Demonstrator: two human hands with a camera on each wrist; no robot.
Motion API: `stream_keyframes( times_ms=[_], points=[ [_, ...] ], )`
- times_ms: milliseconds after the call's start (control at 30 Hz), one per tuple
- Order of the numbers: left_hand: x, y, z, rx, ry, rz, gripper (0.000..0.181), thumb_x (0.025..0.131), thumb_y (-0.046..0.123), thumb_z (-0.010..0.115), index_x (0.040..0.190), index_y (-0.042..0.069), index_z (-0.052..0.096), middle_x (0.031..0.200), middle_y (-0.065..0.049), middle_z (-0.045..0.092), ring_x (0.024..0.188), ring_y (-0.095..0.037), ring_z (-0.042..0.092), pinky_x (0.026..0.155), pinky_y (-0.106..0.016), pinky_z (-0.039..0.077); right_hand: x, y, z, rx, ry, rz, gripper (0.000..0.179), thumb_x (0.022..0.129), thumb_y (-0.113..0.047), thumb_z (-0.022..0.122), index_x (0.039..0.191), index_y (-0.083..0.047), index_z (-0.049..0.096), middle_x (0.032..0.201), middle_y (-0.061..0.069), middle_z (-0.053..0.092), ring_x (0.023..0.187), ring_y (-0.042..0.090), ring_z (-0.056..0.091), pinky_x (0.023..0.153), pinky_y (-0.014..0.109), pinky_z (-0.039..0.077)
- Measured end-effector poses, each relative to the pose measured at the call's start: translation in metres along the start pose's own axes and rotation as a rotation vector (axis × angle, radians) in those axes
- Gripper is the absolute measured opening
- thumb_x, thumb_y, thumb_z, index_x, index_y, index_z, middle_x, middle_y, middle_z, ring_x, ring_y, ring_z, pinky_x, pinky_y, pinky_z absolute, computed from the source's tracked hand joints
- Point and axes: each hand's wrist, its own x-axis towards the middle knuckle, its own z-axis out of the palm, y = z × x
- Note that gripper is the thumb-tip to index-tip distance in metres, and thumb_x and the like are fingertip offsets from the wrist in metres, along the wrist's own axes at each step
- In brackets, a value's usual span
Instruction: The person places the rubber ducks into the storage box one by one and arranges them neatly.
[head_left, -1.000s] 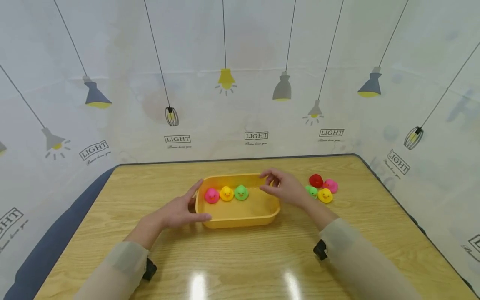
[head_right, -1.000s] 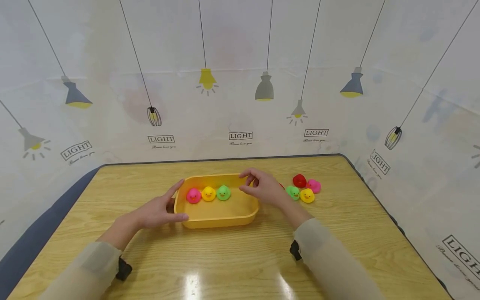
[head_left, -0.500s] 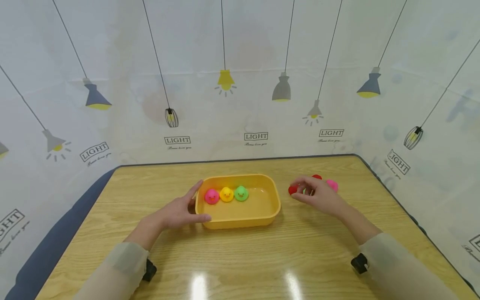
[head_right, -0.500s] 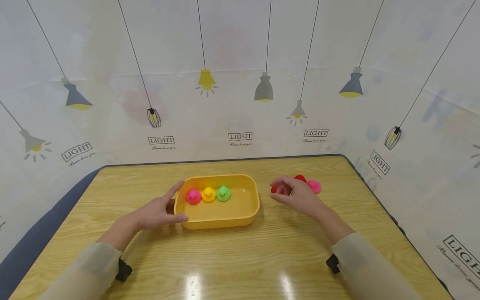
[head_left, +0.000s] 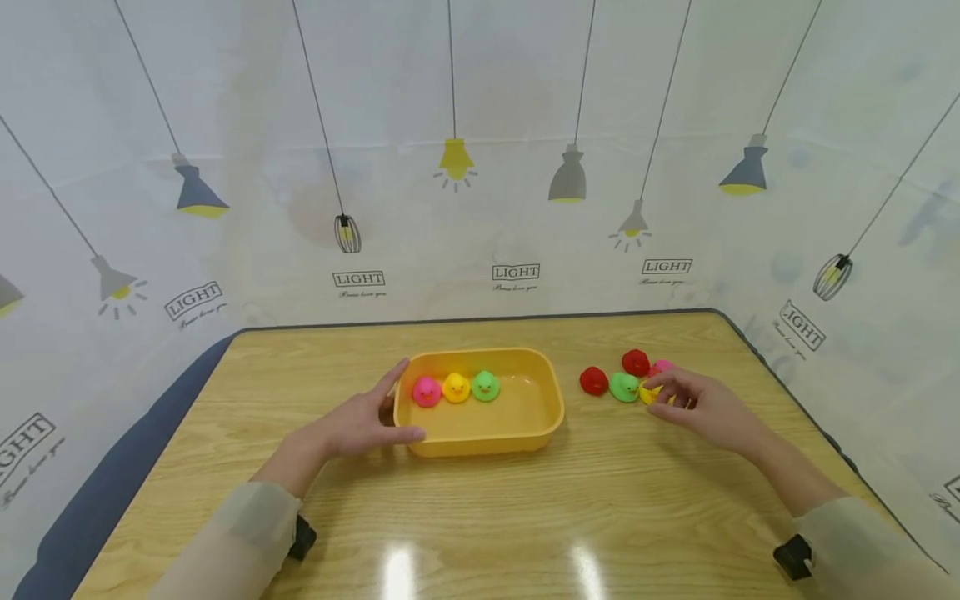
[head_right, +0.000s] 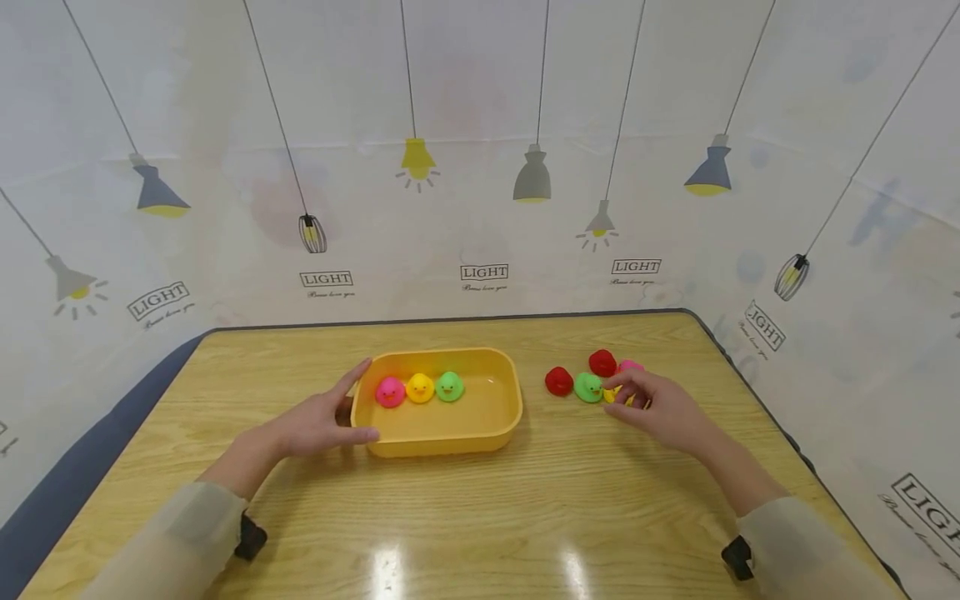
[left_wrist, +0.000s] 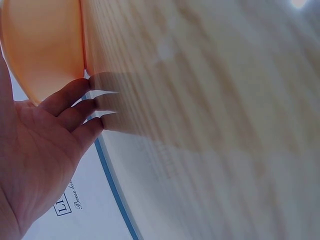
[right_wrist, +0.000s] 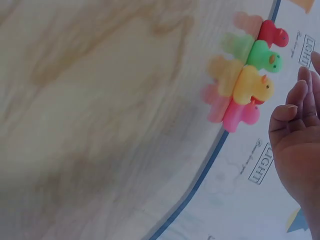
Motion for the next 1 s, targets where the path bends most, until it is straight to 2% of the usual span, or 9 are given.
stream_keyframes(
  times_ms=[367,533,700,833,1000],
  points=[
    [0.0,-0.001,0.0,0.015,0.003,-0.005,0.123,0.09,0.07,0.08,0.176,0.043,-0.003,0.171,-0.021,0.047,0.154,-0.044,0.05,0.129,-0.068,0.035,-0.007,0.025,-0.017,-0.036,-0.015,0.063,0.035,0.106,-0.027,0.076,0.134,-0.008,0.07,0.105,0.007,0.072,0.079,0.014,0.057,0.063,0.026,0.049],
    [0.0,0.0,0.0,0.011,0.002,-0.008,0.123,0.09,0.07,0.08,0.176,0.043,-0.003,0.171,-0.021,0.047,0.154,-0.045,0.05,0.129,-0.069,0.035,-0.002,0.035,-0.017,-0.022,-0.032,0.104,0.038,0.105,-0.025,0.077,0.136,-0.006,0.067,0.109,0.009,0.072,0.078,0.014,0.058,0.062,0.026,0.049],
    [0.0,0.0,0.0,0.003,0.004,-0.016,0.122,0.089,0.07,0.081,0.176,0.046,-0.002,0.171,-0.019,0.048,0.155,-0.043,0.049,0.13,-0.069,0.034,0.005,0.042,-0.015,-0.023,-0.054,0.107,0.041,0.105,-0.024,0.078,0.137,-0.004,0.062,0.113,0.011,0.072,0.077,0.015,0.058,0.063,0.026,0.05],
    [0.002,-0.002,0.0,-0.006,0.003,-0.019,0.121,0.089,0.07,0.081,0.175,0.049,-0.001,0.172,-0.018,0.047,0.156,-0.043,0.048,0.13,-0.069,0.033,0.011,0.046,-0.013,-0.025,-0.074,0.129,0.043,0.104,-0.025,0.078,0.136,-0.004,0.057,0.115,0.013,0.07,0.082,0.017,0.058,0.065,0.026,0.051],
    [0.002,-0.003,0.0,0.002,0.008,-0.02,0.122,0.088,0.071,0.081,0.175,0.049,-0.002,0.173,-0.018,0.046,0.156,-0.043,0.048,0.13,-0.069,0.033,0.021,0.046,-0.011,-0.035,-0.082,0.156,0.048,0.103,-0.027,0.08,0.137,-0.005,0.056,0.115,0.014,0.068,0.09,0.022,0.059,0.067,0.027,0.051]
  ],
)
